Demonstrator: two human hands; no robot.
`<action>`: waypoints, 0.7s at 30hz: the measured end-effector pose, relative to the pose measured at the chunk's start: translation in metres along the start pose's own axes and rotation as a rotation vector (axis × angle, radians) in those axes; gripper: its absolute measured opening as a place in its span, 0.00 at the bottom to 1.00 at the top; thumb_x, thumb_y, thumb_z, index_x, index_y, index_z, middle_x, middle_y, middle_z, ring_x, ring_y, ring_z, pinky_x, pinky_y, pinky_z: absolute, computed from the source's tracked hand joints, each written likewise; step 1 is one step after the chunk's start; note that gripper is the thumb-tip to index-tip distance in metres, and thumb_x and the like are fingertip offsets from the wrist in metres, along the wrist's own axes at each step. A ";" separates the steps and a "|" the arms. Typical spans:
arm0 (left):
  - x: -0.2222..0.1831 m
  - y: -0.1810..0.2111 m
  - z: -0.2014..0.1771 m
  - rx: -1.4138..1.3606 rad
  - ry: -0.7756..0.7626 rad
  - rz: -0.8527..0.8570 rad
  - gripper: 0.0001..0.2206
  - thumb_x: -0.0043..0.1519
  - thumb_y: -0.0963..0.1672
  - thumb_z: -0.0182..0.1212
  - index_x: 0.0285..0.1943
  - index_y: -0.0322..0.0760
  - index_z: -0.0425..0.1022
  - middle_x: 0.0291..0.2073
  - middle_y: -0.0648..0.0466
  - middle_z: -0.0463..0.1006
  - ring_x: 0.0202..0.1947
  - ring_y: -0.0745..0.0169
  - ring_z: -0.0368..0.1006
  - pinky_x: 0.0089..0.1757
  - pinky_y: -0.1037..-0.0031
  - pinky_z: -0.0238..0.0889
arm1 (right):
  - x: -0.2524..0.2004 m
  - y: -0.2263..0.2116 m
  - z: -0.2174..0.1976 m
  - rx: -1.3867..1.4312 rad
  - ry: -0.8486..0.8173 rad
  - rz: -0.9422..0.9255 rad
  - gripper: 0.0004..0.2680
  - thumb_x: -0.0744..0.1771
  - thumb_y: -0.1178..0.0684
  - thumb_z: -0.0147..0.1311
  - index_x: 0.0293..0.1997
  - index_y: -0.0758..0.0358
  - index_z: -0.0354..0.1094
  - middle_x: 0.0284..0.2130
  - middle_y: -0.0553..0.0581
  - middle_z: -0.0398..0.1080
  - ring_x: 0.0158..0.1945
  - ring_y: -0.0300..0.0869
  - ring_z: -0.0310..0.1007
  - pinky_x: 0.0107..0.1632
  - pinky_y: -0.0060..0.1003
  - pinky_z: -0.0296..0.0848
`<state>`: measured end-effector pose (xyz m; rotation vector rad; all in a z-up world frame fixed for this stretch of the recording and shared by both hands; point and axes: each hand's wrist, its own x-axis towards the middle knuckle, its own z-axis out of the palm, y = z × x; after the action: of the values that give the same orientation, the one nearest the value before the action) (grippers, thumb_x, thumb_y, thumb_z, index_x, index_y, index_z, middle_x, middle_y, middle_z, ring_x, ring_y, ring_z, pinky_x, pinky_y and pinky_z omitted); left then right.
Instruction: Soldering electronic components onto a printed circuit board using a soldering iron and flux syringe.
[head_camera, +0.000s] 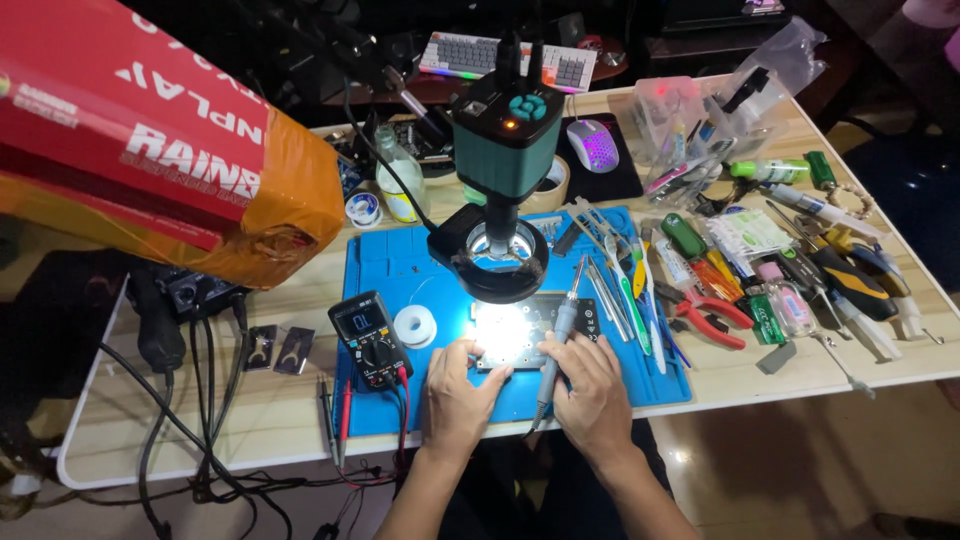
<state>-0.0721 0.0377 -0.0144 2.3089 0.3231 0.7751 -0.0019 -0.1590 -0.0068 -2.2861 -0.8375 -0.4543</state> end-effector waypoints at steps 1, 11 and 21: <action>0.000 -0.001 0.001 -0.001 0.000 -0.006 0.20 0.53 0.47 0.85 0.46 0.42 0.76 0.40 0.56 0.82 0.41 0.52 0.74 0.43 0.61 0.69 | 0.001 -0.001 -0.001 0.000 -0.006 -0.001 0.20 0.64 0.64 0.56 0.63 0.49 0.75 0.58 0.52 0.81 0.68 0.52 0.75 0.77 0.60 0.60; 0.002 0.004 -0.012 -0.058 -0.068 -0.063 0.16 0.58 0.46 0.79 0.51 0.42 0.78 0.46 0.55 0.85 0.43 0.52 0.77 0.44 0.62 0.72 | 0.005 -0.005 -0.002 0.002 -0.002 -0.007 0.11 0.70 0.57 0.56 0.59 0.50 0.75 0.59 0.52 0.81 0.66 0.53 0.77 0.75 0.60 0.64; 0.034 0.097 -0.105 -0.114 0.215 0.206 0.15 0.63 0.41 0.76 0.58 0.35 0.80 0.49 0.48 0.83 0.41 0.59 0.79 0.43 0.72 0.78 | 0.010 -0.007 -0.004 0.022 -0.005 -0.014 0.12 0.69 0.60 0.59 0.59 0.51 0.76 0.60 0.54 0.81 0.67 0.52 0.77 0.75 0.60 0.64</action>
<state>-0.1075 0.0347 0.1283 2.1776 0.1315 1.1197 -0.0001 -0.1533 0.0049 -2.2633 -0.8571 -0.4436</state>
